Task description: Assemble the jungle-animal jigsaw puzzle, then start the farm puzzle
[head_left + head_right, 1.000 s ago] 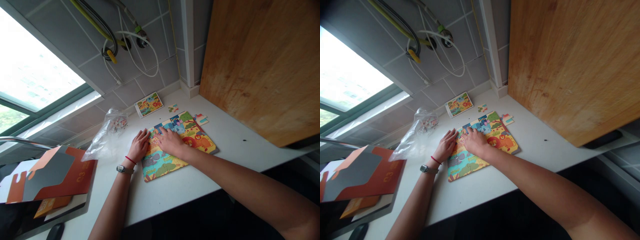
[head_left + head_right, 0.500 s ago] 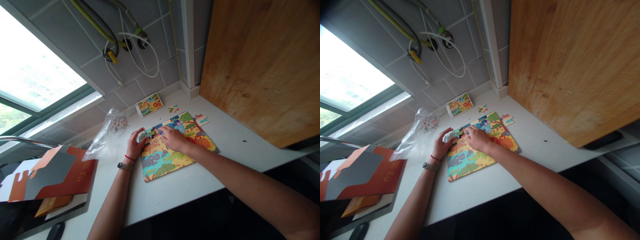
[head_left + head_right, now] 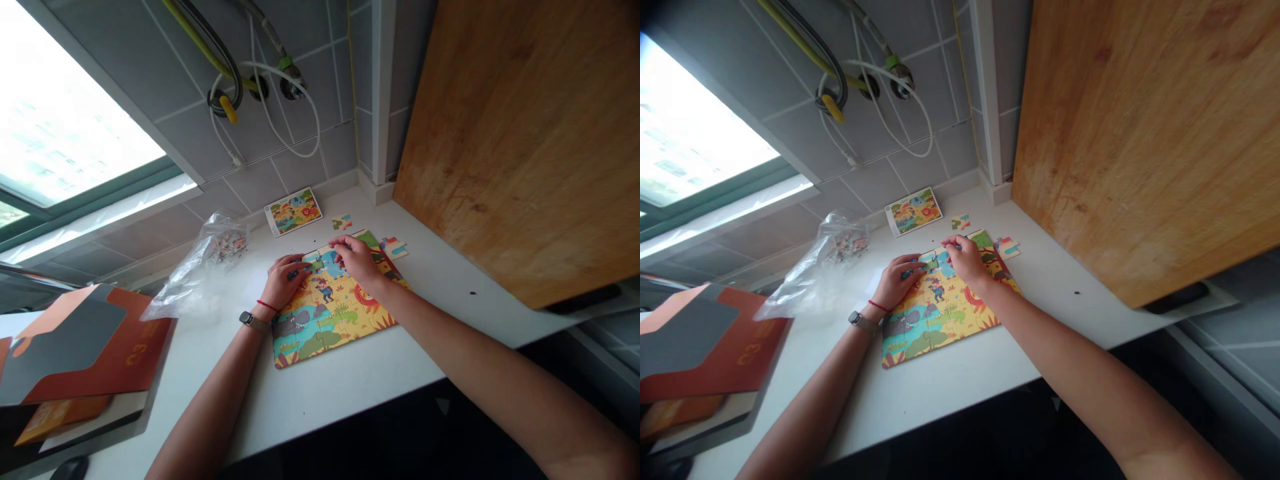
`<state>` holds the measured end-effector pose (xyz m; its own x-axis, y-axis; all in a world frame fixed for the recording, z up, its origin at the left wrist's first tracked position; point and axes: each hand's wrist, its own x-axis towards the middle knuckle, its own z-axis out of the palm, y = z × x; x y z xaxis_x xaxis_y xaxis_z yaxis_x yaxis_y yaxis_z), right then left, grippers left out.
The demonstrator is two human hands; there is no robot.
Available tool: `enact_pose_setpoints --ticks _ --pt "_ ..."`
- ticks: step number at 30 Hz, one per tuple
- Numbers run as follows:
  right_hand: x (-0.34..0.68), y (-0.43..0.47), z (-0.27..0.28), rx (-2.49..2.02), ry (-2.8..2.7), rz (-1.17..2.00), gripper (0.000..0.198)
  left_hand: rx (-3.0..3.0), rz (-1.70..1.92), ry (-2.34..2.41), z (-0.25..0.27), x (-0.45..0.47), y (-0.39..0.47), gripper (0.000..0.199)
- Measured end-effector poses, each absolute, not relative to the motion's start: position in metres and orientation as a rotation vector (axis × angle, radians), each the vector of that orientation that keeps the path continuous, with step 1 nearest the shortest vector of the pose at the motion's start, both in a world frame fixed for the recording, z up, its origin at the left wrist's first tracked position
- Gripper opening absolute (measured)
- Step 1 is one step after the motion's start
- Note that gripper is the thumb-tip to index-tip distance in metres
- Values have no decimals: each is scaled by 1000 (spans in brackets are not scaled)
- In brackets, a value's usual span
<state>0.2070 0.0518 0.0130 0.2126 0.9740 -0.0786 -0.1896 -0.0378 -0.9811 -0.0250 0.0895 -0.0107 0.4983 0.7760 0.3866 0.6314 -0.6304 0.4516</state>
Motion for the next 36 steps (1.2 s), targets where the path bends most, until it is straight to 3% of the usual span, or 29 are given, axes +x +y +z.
enact_pose_setpoints --ticks 9,15,24,36 --pt "209 50 15 -1173 -754 1319 25 2571 829 1190 -15 -29 85 26" --pt "204 50 6 -1263 -1165 947 23 2588 769 1294 -15 -26 80 30" --pt "206 54 -1 -1286 -1145 1016 30 2651 727 1315 -19 -25 80 34" --pt "209 50 -3 -1298 -1493 591 27 2651 757 1312 -21 -23 80 34"
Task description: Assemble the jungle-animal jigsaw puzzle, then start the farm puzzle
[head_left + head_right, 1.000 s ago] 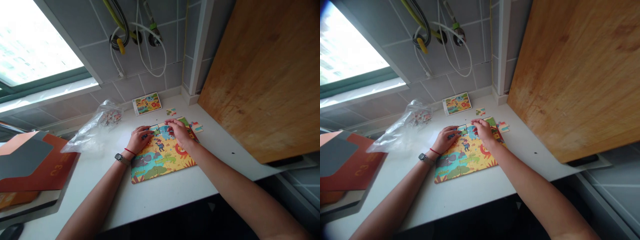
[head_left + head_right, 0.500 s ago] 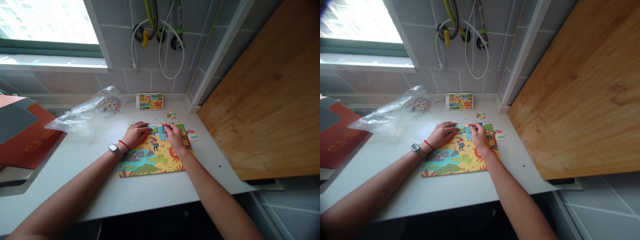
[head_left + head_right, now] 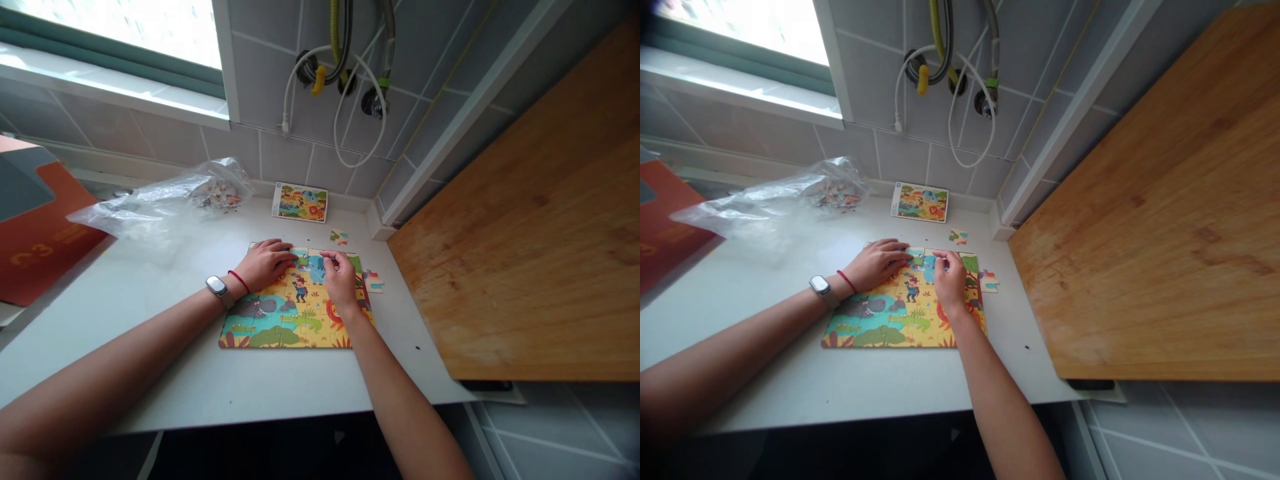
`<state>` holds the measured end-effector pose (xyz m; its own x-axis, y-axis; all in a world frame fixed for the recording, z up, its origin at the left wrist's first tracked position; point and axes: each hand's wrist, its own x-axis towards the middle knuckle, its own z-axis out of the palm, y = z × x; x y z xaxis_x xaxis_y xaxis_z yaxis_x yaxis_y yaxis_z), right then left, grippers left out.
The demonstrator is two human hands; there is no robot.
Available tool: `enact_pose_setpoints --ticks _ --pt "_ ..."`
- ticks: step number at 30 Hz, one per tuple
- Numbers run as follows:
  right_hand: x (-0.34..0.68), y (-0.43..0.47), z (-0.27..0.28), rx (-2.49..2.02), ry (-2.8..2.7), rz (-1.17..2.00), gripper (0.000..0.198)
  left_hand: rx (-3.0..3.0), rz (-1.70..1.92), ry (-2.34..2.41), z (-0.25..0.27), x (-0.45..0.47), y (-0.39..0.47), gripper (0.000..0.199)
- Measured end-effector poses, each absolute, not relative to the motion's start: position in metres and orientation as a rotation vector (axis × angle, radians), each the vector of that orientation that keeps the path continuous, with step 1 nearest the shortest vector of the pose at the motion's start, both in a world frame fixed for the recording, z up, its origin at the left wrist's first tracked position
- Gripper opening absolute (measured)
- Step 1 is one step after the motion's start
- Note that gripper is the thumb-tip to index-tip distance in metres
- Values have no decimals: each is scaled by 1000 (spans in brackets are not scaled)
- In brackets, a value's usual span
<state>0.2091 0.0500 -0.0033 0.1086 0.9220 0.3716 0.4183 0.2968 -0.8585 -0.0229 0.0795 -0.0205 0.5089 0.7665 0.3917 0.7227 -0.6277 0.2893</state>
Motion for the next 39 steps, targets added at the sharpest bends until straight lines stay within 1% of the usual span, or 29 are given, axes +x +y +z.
enact_pose_setpoints --ticks 4,8,10,13,17,22,28,31,33,35,37,39 --pt "211 49 -6 -1356 -1719 386 33 2664 738 1309 -21 -21 78 38" --pt "209 46 -10 -1483 -1907 336 34 2592 713 1360 -20 -21 78 55" --pt "208 44 -10 -1529 -1956 316 33 2554 707 1374 -19 -21 78 58" --pt "206 41 -9 -1550 -2005 319 33 2523 739 1358 -18 -21 79 57" --pt "203 37 -7 -1540 -2008 335 33 2506 868 1293 -17 -21 79 49" --pt "199 42 -5 -1497 -1886 433 23 2485 987 1230 -16 -22 78 43" --pt "193 60 -6 -1448 -1636 694 23 2499 963 1245 -18 -23 77 44" --pt "191 69 -7 -1392 -1519 836 18 2530 945 1254 -19 -22 76 47" --pt "192 73 -8 -1350 -1465 925 17 2566 935 1247 -18 -22 75 51" --pt "192 76 -9 -1337 -1457 978 22 2601 918 1225 -17 -22 74 58" --pt "193 78 -10 -1356 -1493 982 30 2621 897 1210 -17 -22 74 69" --pt "194 80 -10 -1389 -1550 947 28 2621 876 1218 -18 -22 74 77"
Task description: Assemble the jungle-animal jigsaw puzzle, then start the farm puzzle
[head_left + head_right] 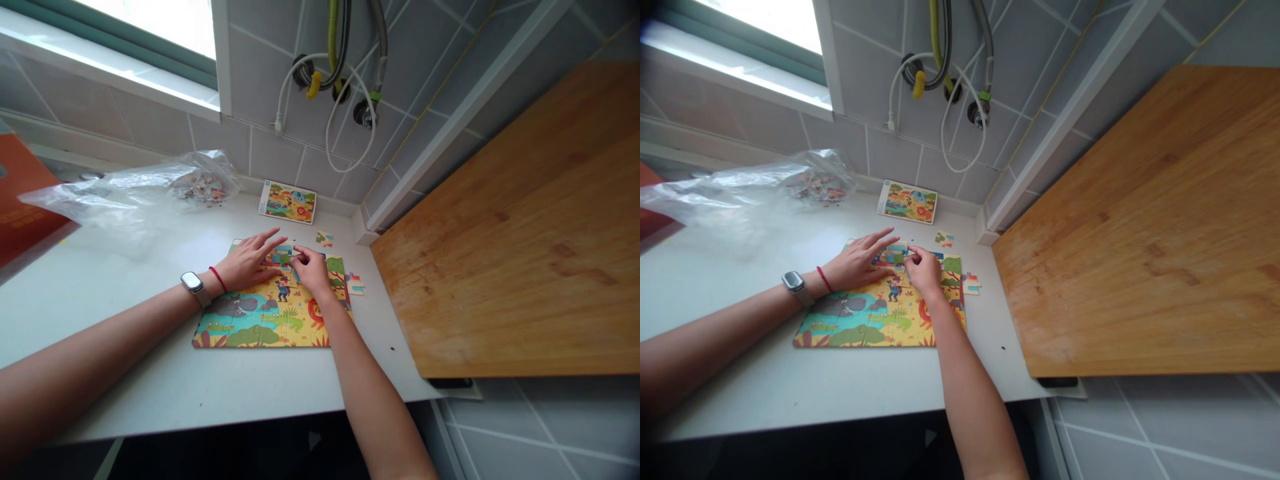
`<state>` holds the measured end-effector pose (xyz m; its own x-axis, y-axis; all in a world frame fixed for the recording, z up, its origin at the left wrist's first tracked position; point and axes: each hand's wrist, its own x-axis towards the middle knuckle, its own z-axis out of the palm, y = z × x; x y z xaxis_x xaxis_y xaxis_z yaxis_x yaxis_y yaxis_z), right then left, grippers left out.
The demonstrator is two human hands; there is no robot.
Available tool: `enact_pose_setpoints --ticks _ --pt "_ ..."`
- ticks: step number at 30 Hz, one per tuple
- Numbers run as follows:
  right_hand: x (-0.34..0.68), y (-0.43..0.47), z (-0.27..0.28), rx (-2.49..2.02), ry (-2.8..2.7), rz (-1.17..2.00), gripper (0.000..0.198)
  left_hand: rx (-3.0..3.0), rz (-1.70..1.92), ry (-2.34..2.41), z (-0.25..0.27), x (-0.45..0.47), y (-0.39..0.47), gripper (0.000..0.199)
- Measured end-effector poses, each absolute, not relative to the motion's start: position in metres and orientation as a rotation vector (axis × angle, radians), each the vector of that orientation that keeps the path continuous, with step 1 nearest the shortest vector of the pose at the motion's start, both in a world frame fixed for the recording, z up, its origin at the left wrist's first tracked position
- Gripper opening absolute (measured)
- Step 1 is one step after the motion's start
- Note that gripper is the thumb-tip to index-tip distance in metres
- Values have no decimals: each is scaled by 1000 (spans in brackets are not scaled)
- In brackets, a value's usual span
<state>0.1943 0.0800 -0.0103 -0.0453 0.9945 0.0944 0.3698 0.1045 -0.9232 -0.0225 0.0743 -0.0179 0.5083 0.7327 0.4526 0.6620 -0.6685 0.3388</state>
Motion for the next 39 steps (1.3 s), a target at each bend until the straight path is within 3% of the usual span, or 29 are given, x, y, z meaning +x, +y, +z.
enact_pose_setpoints --ticks 4,10,17,23,29,39 --pt "196 83 -10 -1422 -1622 901 15 2599 860 1222 -20 -23 76 82" --pt "198 88 -12 -1443 -1643 920 43 2605 815 1225 -23 -24 78 84" --pt "199 93 -12 -1457 -1651 945 40 2599 796 1238 -25 -23 78 86" --pt "203 98 -7 -1354 -1619 1063 50 2585 807 1247 -24 -23 77 89" --pt "203 98 -1 -1399 -1493 1299 17 2574 793 1250 -21 -23 76 91" --pt "193 95 5 -1547 -1366 1261 18 2579 775 1249 -23 -23 77 89"
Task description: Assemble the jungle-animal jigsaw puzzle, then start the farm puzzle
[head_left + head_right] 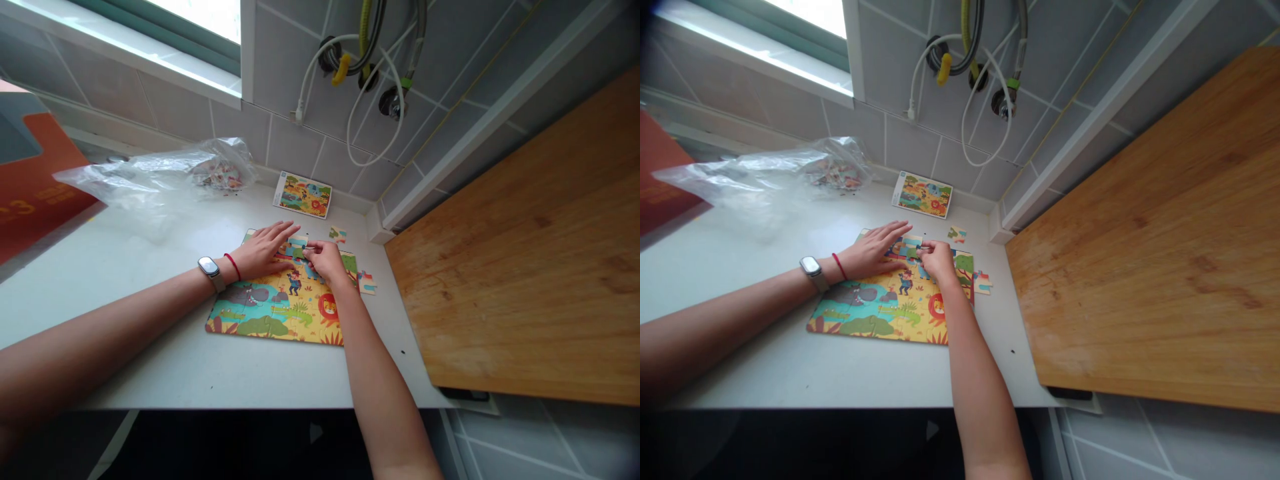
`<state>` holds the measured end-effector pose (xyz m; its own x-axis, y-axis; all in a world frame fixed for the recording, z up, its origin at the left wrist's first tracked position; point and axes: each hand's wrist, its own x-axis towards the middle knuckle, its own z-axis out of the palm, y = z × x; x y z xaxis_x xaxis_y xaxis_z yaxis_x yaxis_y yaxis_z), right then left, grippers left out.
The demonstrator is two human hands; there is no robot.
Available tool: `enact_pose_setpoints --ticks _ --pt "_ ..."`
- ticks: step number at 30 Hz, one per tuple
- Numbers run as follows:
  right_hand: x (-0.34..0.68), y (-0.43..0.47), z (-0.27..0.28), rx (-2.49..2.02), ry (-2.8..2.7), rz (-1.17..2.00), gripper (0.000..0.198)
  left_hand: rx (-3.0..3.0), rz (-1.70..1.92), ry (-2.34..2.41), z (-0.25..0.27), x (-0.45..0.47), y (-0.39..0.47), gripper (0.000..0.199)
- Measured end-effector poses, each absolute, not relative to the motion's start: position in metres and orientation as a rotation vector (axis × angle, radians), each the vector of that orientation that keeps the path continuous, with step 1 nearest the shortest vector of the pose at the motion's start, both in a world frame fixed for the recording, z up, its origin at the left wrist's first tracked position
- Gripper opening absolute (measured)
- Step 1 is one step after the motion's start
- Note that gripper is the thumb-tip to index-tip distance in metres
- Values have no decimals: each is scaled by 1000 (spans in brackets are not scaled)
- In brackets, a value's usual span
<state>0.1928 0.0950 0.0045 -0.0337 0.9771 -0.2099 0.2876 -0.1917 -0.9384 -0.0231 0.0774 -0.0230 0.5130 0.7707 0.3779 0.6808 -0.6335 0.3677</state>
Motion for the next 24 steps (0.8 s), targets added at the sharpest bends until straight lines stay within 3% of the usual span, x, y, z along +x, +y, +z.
enact_pose_setpoints --ticks 18,22,24 --pt "186 84 -2 -1445 -1580 1021 8 2539 694 1276 -20 -22 77 90" --pt "198 84 -3 -1344 -1573 973 19 2535 708 1288 -19 -21 76 95" --pt "219 90 -2 -1379 -1519 963 38 2525 725 1295 -19 -21 75 101"
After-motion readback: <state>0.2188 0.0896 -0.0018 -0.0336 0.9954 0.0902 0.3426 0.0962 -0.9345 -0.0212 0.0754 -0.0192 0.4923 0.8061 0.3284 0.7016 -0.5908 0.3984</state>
